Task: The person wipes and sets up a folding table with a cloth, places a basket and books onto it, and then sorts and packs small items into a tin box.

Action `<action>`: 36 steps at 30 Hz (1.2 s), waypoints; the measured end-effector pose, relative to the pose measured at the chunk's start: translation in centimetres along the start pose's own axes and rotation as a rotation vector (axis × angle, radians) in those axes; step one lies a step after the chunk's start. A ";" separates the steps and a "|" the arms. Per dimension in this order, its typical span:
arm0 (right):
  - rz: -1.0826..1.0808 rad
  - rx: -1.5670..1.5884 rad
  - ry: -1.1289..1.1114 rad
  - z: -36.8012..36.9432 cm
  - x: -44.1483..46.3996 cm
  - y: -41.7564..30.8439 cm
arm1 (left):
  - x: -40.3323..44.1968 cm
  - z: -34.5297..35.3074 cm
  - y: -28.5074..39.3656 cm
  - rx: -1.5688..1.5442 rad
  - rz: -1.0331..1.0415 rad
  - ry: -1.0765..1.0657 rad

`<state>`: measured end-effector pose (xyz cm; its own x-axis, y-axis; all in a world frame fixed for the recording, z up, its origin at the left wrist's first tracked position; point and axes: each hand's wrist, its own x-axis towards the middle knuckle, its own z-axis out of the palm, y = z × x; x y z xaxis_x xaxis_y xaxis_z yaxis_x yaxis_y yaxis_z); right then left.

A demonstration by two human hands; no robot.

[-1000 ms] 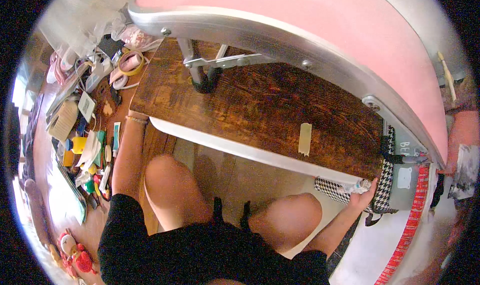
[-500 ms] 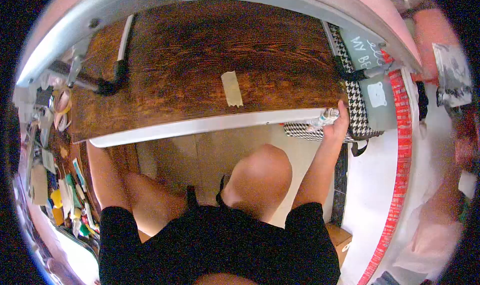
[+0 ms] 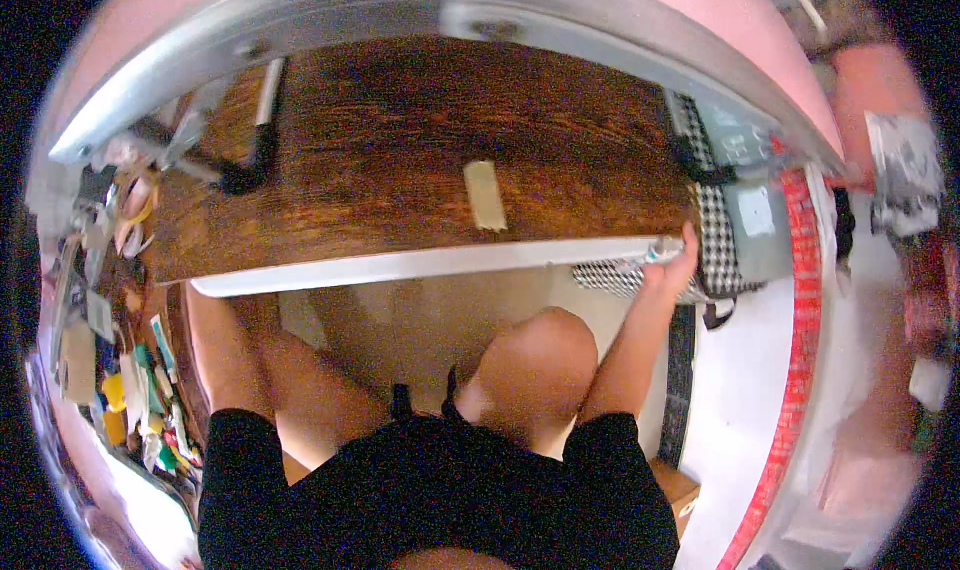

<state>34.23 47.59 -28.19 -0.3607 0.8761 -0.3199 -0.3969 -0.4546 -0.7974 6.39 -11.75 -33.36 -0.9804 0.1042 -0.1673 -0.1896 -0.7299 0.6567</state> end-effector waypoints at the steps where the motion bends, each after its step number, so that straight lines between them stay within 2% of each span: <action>1: -0.026 -0.026 0.014 -0.3 0.1 -0.1 | -0.2 0.1 0.1 -0.006 0.004 0.004; 8: -0.002 -0.047 -0.072 -3.0 3.3 -1.5 | -0.8 1.9 -0.8 -0.108 0.009 0.004; 10: -0.074 -0.071 0.028 -2.4 3.3 -1.6 | -0.6 2.2 -1.0 -0.130 0.007 -0.002; 13: -0.056 -0.100 -0.054 -2.4 3.1 -1.8 | -0.5 2.7 -1.2 -0.152 0.000 -0.012; 19: -0.001 -0.195 -0.067 -3.5 3.6 -2.6 | -0.7 3.1 -1.2 -0.164 -0.011 -0.021; 26: -0.096 -0.256 -0.082 -4.6 5.2 -2.3 | -0.5 2.9 -1.0 -0.173 -0.014 -0.037; 34: -0.102 -0.384 -0.131 -2.5 1.1 -2.4 | -0.4 3.3 -1.5 -0.158 -0.024 -0.040; 35: -0.098 -0.398 -0.230 -3.3 1.8 -2.5 | -0.2 3.5 -1.7 -0.160 -0.028 -0.044; 36: -0.146 -0.460 -0.224 -3.4 1.5 -2.6 | -0.1 3.5 -1.9 -0.159 -0.033 -0.050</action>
<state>37.58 50.62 -28.30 -0.5209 0.8462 -0.1118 -0.0630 -0.1687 -0.9836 6.69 -7.97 -31.98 -0.9760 0.1600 -0.1476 -0.2145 -0.8228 0.5263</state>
